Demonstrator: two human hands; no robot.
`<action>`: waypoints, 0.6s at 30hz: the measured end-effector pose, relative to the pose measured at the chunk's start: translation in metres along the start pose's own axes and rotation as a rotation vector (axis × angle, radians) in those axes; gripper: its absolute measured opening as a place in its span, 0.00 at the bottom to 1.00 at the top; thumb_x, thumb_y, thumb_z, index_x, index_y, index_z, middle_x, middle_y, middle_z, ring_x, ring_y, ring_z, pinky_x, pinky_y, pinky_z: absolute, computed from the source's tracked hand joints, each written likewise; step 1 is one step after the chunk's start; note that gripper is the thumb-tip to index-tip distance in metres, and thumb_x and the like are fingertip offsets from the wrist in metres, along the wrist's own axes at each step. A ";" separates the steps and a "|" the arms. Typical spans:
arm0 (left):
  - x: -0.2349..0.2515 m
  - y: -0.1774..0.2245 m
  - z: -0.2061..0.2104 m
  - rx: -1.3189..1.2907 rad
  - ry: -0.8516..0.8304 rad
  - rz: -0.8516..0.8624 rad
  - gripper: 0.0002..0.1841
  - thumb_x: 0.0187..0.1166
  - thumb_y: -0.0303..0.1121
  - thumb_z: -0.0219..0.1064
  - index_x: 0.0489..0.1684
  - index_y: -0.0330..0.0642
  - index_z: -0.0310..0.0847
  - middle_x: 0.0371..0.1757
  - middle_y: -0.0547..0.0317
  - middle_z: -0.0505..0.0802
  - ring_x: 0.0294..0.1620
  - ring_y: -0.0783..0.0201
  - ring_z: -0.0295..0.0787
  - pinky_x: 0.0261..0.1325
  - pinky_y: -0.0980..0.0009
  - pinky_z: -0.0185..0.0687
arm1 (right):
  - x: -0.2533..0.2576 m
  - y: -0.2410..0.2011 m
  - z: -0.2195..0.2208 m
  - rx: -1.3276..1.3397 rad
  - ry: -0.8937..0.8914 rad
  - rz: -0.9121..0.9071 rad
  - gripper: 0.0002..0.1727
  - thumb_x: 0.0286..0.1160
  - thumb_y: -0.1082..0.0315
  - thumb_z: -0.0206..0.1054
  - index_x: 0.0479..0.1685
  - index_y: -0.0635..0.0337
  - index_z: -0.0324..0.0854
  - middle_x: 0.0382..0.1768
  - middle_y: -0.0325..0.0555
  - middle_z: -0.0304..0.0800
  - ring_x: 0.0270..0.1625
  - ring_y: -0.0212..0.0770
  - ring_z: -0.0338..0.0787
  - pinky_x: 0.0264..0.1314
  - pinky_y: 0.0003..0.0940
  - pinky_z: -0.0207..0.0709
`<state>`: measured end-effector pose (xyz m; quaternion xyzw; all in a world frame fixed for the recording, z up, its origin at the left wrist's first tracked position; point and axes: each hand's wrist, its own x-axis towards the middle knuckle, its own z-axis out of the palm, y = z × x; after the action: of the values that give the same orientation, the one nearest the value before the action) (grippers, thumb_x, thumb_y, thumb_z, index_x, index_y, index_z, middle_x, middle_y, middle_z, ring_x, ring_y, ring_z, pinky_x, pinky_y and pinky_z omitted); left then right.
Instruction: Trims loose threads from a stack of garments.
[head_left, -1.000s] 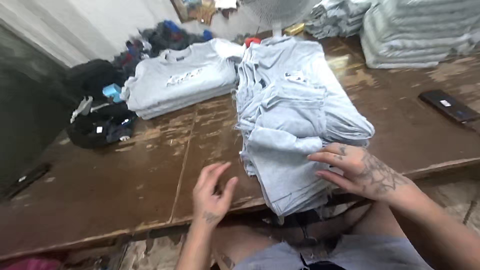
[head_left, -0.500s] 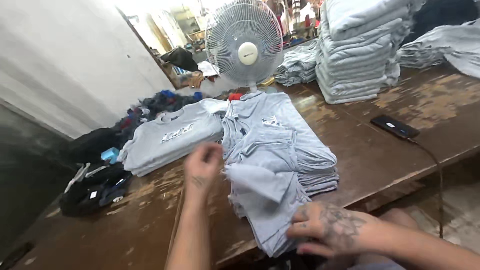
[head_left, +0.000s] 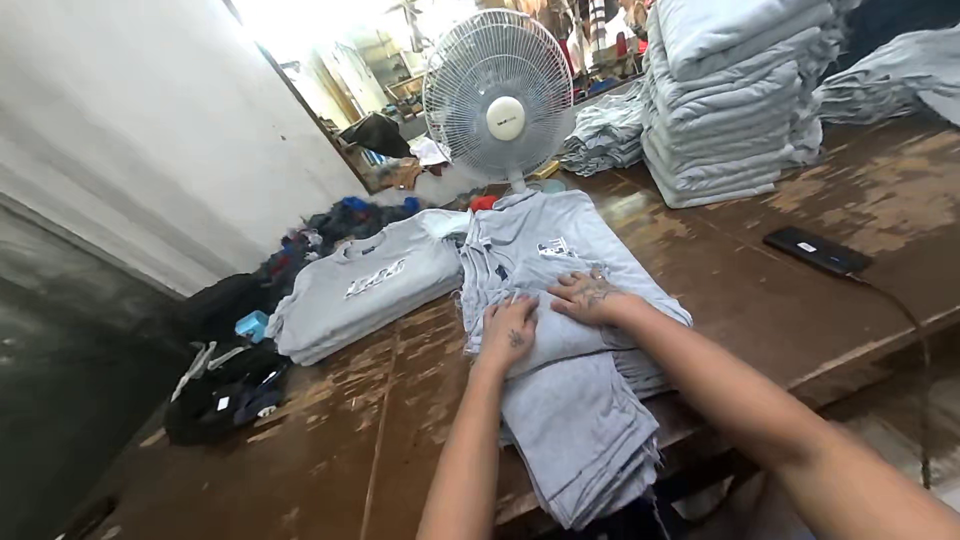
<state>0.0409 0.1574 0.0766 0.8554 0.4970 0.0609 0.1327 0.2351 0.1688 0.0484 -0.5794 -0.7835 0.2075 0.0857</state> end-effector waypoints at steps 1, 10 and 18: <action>0.006 -0.004 0.001 -0.026 -0.016 -0.036 0.24 0.91 0.35 0.47 0.84 0.46 0.73 0.87 0.49 0.74 0.92 0.46 0.57 0.90 0.39 0.38 | -0.006 -0.005 0.000 -0.038 0.033 0.010 0.33 0.94 0.46 0.44 0.91 0.53 0.63 0.90 0.63 0.60 0.93 0.68 0.52 0.87 0.78 0.38; 0.027 0.015 -0.004 -0.465 0.648 0.030 0.22 0.90 0.32 0.48 0.78 0.35 0.74 0.79 0.43 0.81 0.78 0.51 0.77 0.77 0.51 0.71 | -0.005 -0.038 0.013 0.009 0.007 -0.087 0.41 0.88 0.35 0.47 0.93 0.50 0.61 0.93 0.66 0.49 0.94 0.76 0.43 0.85 0.85 0.29; 0.082 -0.032 0.023 -1.534 0.568 -0.343 0.20 0.96 0.37 0.38 0.78 0.41 0.66 0.63 0.47 0.86 0.54 0.55 0.90 0.52 0.56 0.88 | 0.022 -0.020 0.013 0.010 -0.042 -0.056 0.44 0.82 0.27 0.47 0.96 0.36 0.52 0.96 0.61 0.41 0.95 0.73 0.36 0.83 0.86 0.26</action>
<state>0.0599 0.2395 0.0433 0.3922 0.4556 0.5746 0.5553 0.2062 0.1817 0.0430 -0.5526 -0.7999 0.2209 0.0779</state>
